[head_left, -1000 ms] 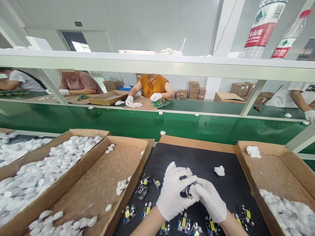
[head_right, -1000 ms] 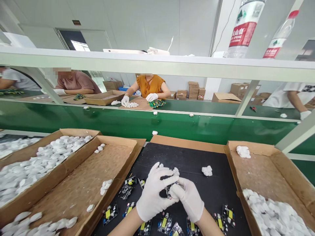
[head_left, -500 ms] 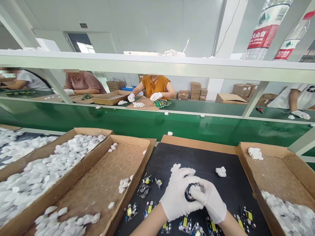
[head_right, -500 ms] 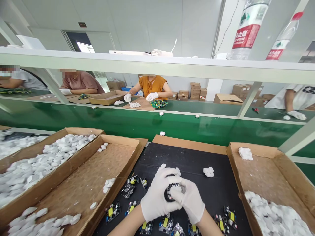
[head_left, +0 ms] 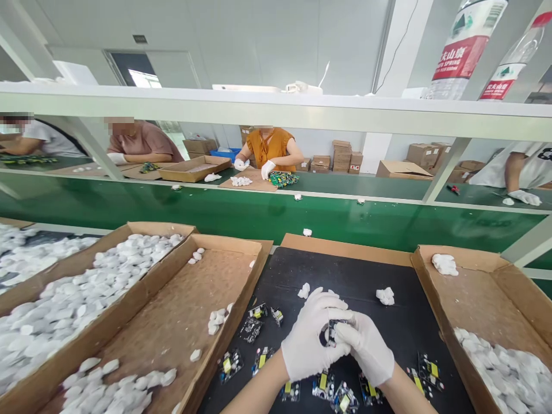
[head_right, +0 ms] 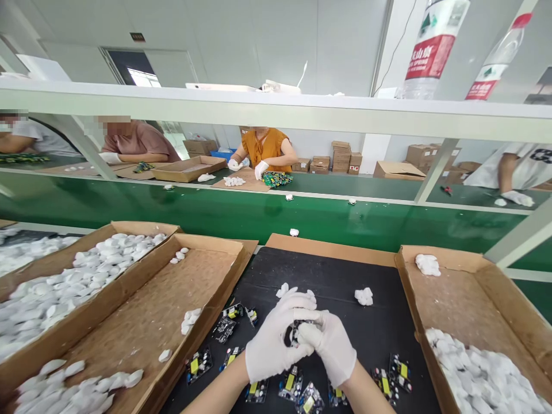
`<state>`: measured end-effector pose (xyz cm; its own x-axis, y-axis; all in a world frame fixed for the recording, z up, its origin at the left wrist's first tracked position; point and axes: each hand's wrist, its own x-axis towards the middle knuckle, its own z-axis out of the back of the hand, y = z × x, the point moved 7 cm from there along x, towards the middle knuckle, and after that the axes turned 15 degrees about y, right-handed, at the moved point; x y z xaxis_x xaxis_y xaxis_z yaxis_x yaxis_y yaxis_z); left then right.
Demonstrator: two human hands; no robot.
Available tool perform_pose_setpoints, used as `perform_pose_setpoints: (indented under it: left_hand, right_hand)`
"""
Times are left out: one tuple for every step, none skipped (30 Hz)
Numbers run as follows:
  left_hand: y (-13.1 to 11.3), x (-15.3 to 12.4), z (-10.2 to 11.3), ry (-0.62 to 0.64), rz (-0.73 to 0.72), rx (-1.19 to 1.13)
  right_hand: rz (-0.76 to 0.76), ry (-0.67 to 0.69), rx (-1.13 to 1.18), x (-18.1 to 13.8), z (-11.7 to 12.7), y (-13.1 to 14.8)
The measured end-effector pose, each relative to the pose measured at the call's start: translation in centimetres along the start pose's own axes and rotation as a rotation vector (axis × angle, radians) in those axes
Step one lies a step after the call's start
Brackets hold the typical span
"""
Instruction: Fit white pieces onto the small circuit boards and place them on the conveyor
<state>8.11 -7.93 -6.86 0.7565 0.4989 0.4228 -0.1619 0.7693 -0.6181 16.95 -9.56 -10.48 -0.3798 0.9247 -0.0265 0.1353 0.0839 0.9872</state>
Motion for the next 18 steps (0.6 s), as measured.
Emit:
perform_pose_setpoints:
  left_hand:
    - [0.1,0.0,0.2,-0.006,-0.005,0.005]
    - [0.2,0.0,0.4,-0.018,-0.006,0.016]
    - [0.3,0.0,0.6,-0.030,-0.004,0.030]
    - [0.4,0.0,0.7,-0.039,0.001,0.046]
    - [0.5,0.0,0.7,-0.040,0.010,0.061]
    - [0.7,0.0,0.6,-0.032,0.021,0.070]
    - [0.9,0.0,0.5,-0.019,0.034,0.074]
    - [1.0,0.0,0.3,-0.002,0.049,0.075]
    - [1.2,0.0,0.1,0.009,0.063,0.076]
    - [1.3,0.0,0.0,0.011,0.073,0.080]
    - [1.3,-0.1,-0.1,0.004,0.081,0.089]
    - [1.3,-0.1,-0.1,-0.009,0.085,0.102]
    - [1.3,-0.2,-0.1,-0.024,0.086,0.117]
    - [1.2,-0.2,0.0,-0.036,0.084,0.131]
    - [1.1,-0.2,0.0,-0.047,0.079,0.142]
    - [1.0,-0.2,0.1,-0.052,0.072,0.147]
    - [0.9,-0.1,0.1,-0.052,0.064,0.149]
    - [0.8,-0.1,0.2,-0.048,0.057,0.145]
  right_hand:
    - [0.012,0.005,0.016,0.0,-0.2,0.1]
    - [0.026,0.022,0.029,0.1,-0.4,0.3]
    - [0.038,0.043,0.034,0.1,-0.6,0.5]
    - [0.045,0.062,0.030,0.1,-0.7,0.6]
    - [0.047,0.075,0.021,0.1,-0.8,0.6]
    - [0.040,0.081,0.011,0.1,-0.7,0.6]
    - [0.027,0.078,0.000,0.1,-0.6,0.5]
    - [0.012,0.068,-0.007,0.1,-0.4,0.3]
    - [-0.002,0.057,-0.011,0.0,-0.2,0.2]
    - [-0.013,0.044,-0.016,0.0,-0.1,0.1]
    - [-0.021,0.030,-0.024,0.0,0.1,0.0]
    - [-0.020,0.017,-0.028,0.0,0.2,-0.1]
    - [-0.008,0.006,-0.025,0.0,0.3,0.0]
    - [0.010,0.002,-0.019,0.0,0.4,0.1]
    - [0.028,0.006,-0.014,0.0,0.4,0.2]
    - [0.039,0.012,-0.013,0.0,0.3,0.3]
    - [0.039,0.016,-0.015,0.0,0.3,0.4]
    - [0.028,0.017,-0.024,0.0,0.3,0.4]
